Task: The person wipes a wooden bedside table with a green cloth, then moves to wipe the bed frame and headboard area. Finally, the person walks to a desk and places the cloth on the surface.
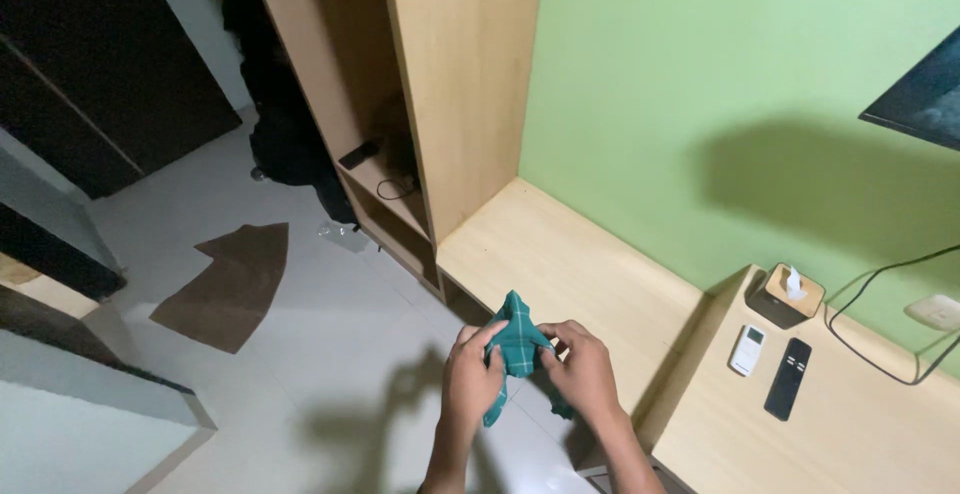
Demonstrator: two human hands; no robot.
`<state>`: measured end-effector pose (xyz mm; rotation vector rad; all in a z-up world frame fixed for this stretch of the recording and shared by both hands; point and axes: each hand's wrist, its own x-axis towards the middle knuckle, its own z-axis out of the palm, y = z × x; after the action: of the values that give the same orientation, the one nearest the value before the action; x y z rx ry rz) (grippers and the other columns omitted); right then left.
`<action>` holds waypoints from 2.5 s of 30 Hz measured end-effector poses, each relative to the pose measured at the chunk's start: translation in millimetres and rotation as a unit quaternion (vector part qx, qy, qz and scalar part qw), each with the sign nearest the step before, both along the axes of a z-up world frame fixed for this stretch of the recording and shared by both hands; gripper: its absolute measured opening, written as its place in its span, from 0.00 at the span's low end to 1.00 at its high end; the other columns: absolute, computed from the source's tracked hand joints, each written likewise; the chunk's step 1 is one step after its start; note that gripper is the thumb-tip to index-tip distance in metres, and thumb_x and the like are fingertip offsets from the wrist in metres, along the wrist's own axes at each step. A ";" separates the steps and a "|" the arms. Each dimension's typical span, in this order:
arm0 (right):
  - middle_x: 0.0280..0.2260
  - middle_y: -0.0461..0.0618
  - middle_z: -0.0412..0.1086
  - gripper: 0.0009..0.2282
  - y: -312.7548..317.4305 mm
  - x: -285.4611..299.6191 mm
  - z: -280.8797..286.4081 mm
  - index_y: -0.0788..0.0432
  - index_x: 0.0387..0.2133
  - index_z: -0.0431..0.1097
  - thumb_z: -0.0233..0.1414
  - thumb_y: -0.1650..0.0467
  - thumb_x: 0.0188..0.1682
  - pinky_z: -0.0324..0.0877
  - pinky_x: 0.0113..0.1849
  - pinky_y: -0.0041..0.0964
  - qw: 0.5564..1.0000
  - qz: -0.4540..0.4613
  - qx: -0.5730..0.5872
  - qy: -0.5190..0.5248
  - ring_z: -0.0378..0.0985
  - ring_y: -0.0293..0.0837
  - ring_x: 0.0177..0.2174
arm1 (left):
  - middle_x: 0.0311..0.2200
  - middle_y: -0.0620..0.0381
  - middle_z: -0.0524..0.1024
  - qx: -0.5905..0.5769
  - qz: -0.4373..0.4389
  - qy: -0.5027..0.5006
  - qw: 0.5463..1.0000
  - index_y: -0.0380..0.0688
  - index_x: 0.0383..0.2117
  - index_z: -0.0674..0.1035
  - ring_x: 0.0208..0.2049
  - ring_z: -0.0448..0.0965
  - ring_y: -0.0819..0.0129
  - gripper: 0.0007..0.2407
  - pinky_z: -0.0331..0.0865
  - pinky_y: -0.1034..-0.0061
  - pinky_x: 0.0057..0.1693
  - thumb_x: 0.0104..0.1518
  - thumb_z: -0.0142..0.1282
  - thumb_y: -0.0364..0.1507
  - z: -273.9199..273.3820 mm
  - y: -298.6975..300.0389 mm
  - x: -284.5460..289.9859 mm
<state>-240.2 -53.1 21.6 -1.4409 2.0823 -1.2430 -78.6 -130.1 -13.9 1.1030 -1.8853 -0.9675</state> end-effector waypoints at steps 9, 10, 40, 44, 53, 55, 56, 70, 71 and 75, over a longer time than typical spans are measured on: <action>0.35 0.51 0.77 0.14 -50.9 18.3 2.8 0.57 0.39 0.79 0.60 0.78 0.38 0.77 0.30 0.36 0.999 -0.036 0.008 0.015 0.82 0.45 0.29 | 0.40 0.49 0.77 -0.007 -0.056 0.010 0.998 0.49 0.49 0.82 0.43 0.79 0.51 0.16 0.74 0.64 0.48 0.55 0.55 0.21 7.5 -67.0 11.6; 0.35 0.51 0.77 0.14 -56.7 22.1 6.0 0.57 0.39 0.79 0.60 0.78 0.38 0.77 0.30 0.36 0.999 -0.042 0.009 0.016 0.82 0.45 0.29 | 0.40 0.49 0.77 -0.005 -0.062 0.010 0.998 0.49 0.49 0.82 0.43 0.79 0.51 0.16 0.74 0.64 0.48 0.55 0.55 0.21 9.8 -75.0 12.9; 0.33 0.52 0.77 0.13 -170.7 -17.9 14.5 0.56 0.38 0.80 0.59 0.77 0.38 0.77 0.31 0.38 0.996 -0.084 0.011 0.024 0.81 0.45 0.29 | 0.39 0.50 0.77 0.004 -0.084 0.016 0.996 0.48 0.47 0.83 0.40 0.81 0.55 0.14 0.75 0.68 0.47 0.55 0.55 0.20 20.0 -195.8 -33.7; 0.34 0.51 0.77 0.13 -182.1 -30.3 14.9 0.56 0.38 0.80 0.59 0.77 0.39 0.77 0.30 0.38 0.996 -0.088 0.017 0.019 0.81 0.45 0.29 | 0.39 0.50 0.76 0.018 -0.082 -0.001 0.996 0.48 0.47 0.83 0.42 0.80 0.55 0.14 0.74 0.67 0.48 0.56 0.55 0.21 20.8 -203.0 -45.8; 0.35 0.50 0.78 0.13 -206.9 -54.1 11.6 0.55 0.39 0.79 0.59 0.77 0.39 0.77 0.31 0.38 0.992 -0.117 0.036 0.015 0.83 0.46 0.31 | 0.40 0.52 0.77 0.028 -0.114 -0.026 0.993 0.50 0.48 0.83 0.43 0.80 0.55 0.14 0.74 0.66 0.49 0.56 0.55 0.22 21.4 -237.1 -75.3; 0.35 0.50 0.78 0.13 -215.9 -56.6 12.4 0.55 0.39 0.79 0.60 0.77 0.40 0.77 0.31 0.39 0.990 -0.135 0.041 0.020 0.83 0.46 0.31 | 0.40 0.52 0.77 0.038 -0.128 -0.028 0.991 0.51 0.48 0.83 0.43 0.80 0.55 0.14 0.74 0.66 0.49 0.56 0.55 0.22 21.3 -249.7 -81.2; 0.35 0.50 0.77 0.13 -220.5 -58.1 12.4 0.56 0.39 0.79 0.60 0.77 0.40 0.77 0.31 0.39 0.989 -0.144 0.037 0.016 0.83 0.45 0.31 | 0.40 0.52 0.77 0.034 -0.137 -0.025 0.990 0.51 0.48 0.83 0.43 0.80 0.55 0.14 0.74 0.66 0.48 0.56 0.55 0.22 21.5 -256.5 -84.0; 0.35 0.51 0.77 0.13 -275.3 -45.3 17.5 0.57 0.39 0.79 0.60 0.77 0.39 0.77 0.29 0.37 0.962 -0.269 0.036 0.008 0.82 0.45 0.30 | 0.39 0.51 0.77 0.020 -0.267 -0.033 0.963 0.52 0.47 0.83 0.42 0.80 0.54 0.14 0.74 0.65 0.47 0.56 0.56 0.23 28.9 -345.6 -107.0; 0.35 0.51 0.77 0.14 -277.3 -43.6 17.0 0.57 0.40 0.79 0.60 0.78 0.39 0.77 0.28 0.37 0.961 -0.276 0.037 0.008 0.82 0.45 0.30 | 0.39 0.52 0.77 0.023 -0.274 -0.036 0.961 0.52 0.47 0.83 0.41 0.80 0.54 0.14 0.74 0.65 0.46 0.56 0.56 0.23 28.4 -349.1 -107.7; 0.35 0.51 0.77 0.14 -279.3 -40.9 13.5 0.56 0.40 0.79 0.59 0.78 0.40 0.78 0.29 0.37 0.956 -0.291 0.046 -0.006 0.83 0.44 0.31 | 0.39 0.52 0.77 0.036 -0.297 -0.041 0.953 0.52 0.47 0.84 0.41 0.80 0.54 0.14 0.74 0.65 0.46 0.56 0.56 0.22 27.1 -357.6 -113.1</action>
<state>-281.1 -332.4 35.1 -0.7909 2.6204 -1.3101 -191.7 -487.6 13.2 0.6164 -2.3249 -1.3394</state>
